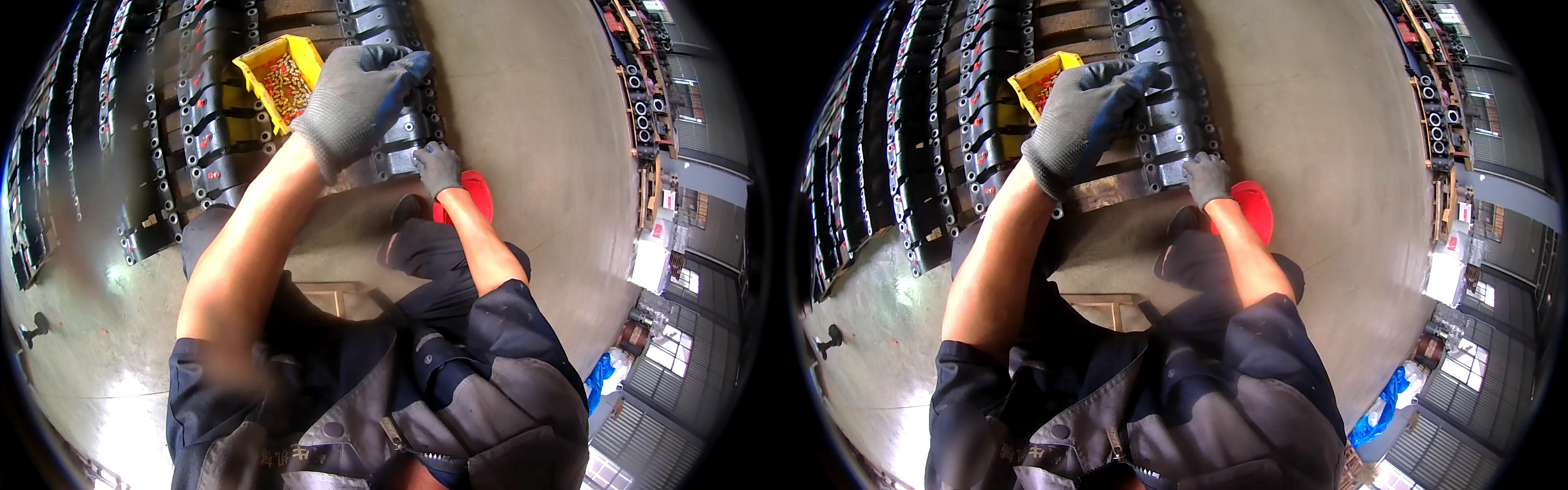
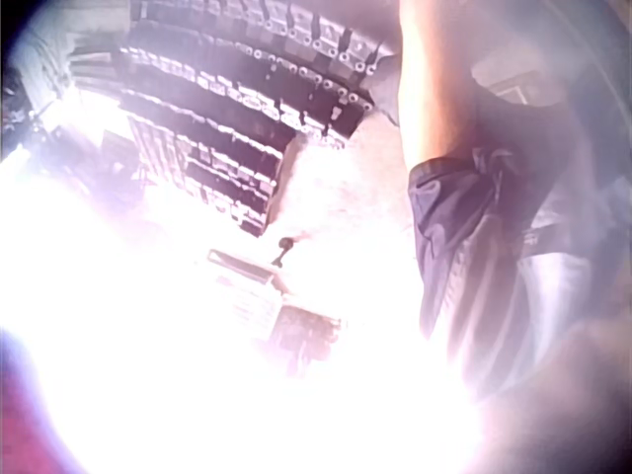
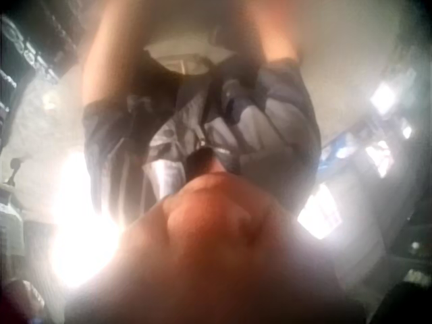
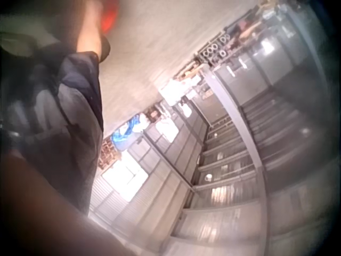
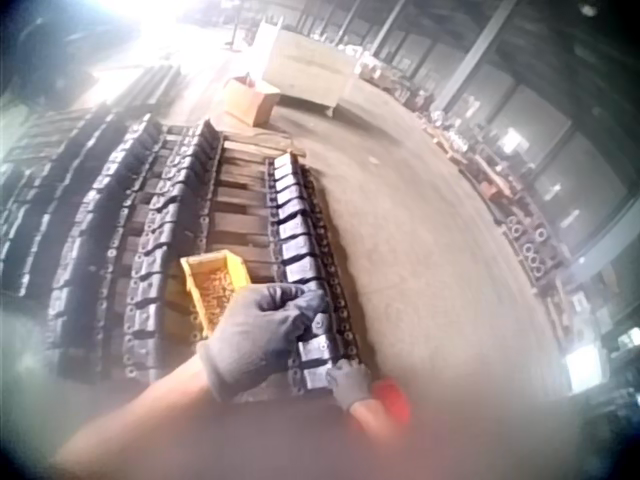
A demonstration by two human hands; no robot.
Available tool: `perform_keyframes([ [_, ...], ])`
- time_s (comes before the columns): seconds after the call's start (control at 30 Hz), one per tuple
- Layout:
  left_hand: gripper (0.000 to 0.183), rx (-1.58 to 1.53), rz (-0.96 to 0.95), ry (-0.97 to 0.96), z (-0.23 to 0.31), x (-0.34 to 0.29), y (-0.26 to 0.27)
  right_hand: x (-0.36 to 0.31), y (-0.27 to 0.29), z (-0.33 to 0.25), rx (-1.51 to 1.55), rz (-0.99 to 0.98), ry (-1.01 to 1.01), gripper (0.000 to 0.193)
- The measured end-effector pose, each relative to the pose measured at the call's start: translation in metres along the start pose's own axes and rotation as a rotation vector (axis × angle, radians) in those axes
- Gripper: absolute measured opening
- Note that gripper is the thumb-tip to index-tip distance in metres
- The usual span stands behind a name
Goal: The person takes small red and silver components from a bin, assembles them by hand, and inserts the assembled piece into a hole in a black metal part on a pallet.
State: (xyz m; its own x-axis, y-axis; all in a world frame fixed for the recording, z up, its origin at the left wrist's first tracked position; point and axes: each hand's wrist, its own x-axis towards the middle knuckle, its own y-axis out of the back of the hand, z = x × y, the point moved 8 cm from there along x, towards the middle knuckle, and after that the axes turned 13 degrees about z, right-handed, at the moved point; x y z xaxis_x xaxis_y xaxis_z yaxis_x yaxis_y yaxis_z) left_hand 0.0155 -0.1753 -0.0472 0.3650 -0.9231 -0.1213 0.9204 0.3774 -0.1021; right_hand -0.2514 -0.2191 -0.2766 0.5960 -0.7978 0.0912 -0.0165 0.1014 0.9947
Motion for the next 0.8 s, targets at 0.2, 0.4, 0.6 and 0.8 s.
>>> perform_keyframes([
  [0.2,0.039,0.026,-0.013,0.024,-0.004,0.0,-0.004,0.006,0.003,-0.01,-0.113,-0.052,0.139,0.012],
  [0.4,0.033,-0.1,-0.01,0.105,-0.01,0.0,-0.007,0.013,-0.001,-0.022,-0.209,-0.081,0.199,0.012],
  [0.6,0.029,-0.055,-0.007,0.072,-0.014,0.007,-0.009,0.013,-0.012,-0.024,-0.239,-0.052,0.214,0.016],
  [0.8,0.028,-0.12,0.015,0.047,-0.013,0.007,-0.003,0.011,-0.017,-0.019,-0.279,-0.025,0.145,0.016],
])
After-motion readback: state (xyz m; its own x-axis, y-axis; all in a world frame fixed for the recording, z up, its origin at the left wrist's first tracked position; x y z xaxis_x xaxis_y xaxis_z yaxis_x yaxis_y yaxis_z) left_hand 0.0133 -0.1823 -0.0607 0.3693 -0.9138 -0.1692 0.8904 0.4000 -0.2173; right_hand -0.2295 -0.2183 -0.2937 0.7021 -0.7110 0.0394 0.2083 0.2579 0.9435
